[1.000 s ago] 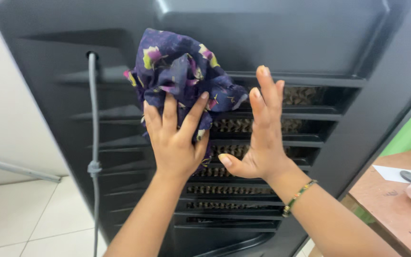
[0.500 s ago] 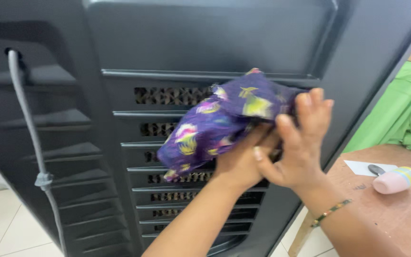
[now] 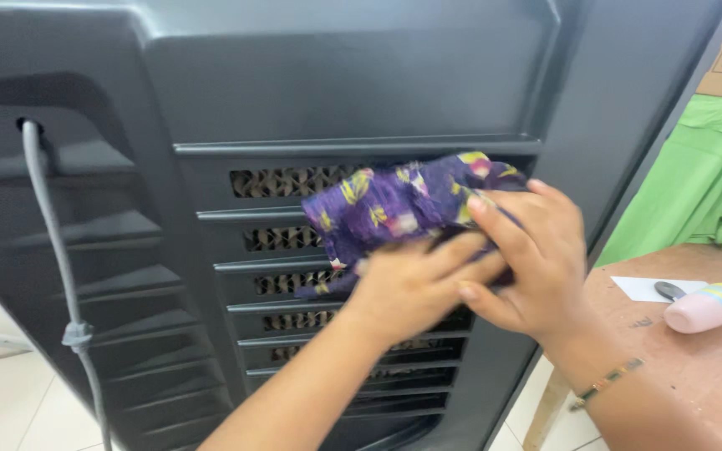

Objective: The person wipes the exterior surfaces of a black air cooler using a patterned cloth. They clean the lower front panel, the control panel area, and the side grilles, moving around the unit to reach different sections.

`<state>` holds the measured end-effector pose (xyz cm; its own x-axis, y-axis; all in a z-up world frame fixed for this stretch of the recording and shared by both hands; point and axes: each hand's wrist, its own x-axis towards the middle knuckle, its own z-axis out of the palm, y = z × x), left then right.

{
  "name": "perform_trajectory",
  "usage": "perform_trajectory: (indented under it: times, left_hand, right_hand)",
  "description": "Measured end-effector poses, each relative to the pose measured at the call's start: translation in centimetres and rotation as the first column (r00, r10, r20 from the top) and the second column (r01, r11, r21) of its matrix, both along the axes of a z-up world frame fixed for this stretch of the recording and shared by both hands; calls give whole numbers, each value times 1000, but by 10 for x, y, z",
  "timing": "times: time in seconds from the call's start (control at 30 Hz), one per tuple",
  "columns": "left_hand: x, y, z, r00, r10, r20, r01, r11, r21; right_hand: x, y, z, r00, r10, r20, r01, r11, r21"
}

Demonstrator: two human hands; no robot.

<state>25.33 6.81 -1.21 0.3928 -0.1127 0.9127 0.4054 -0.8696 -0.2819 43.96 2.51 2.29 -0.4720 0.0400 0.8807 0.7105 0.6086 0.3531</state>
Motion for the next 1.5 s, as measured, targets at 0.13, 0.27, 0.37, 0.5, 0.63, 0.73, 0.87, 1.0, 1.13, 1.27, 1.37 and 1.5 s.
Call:
perform_trajectory:
  times: [0.13,0.27,0.37,0.5,0.63,0.73,0.87,1.0,1.13,1.27,1.37,1.5]
  left_hand:
    - [-57,-11,15,972,216,93,-217,976,-2]
    - [-109,-25,20,922,366,128,-362,931,-50]
    - [-145,-25,17,868,486,99,-482,874,-64]
    - [-179,-27,-3,779,609,149,-611,791,-39]
    - [-187,-19,-32,676,723,142,-732,681,16]
    - [-176,-9,-48,695,699,169,-715,696,65]
    - [-152,6,-59,838,545,1,-539,828,-156]
    - [-121,7,-66,879,477,-1,-469,864,-183]
    - [-92,5,-68,912,410,18,-397,893,-212]
    - [-61,5,-65,930,366,31,-351,911,-219]
    - [-34,4,-63,957,281,65,-263,944,-201]
    - [7,-2,-55,956,284,77,-269,949,-165]
  right_hand:
    - [-36,14,-3,1000,9,0,-9,998,-60]
    - [-82,15,-13,998,-62,27,63,997,-55]
    - [-118,21,-15,998,-14,65,19,998,-65]
    - [-149,29,-20,985,142,95,-134,988,-82]
    - [-160,39,-36,968,174,179,-140,973,-185]
    - [-152,41,-44,969,174,174,-151,979,-140]
    - [-129,44,-49,982,130,136,-108,982,-155]
    - [-105,39,-50,987,91,131,-73,988,-137]
    - [-78,37,-48,984,64,165,-39,988,-150]
    - [-43,32,-37,969,9,246,20,993,-113]
    - [-13,24,-34,965,-44,258,66,995,-77]
    - [21,7,-43,977,-96,190,115,989,-89]
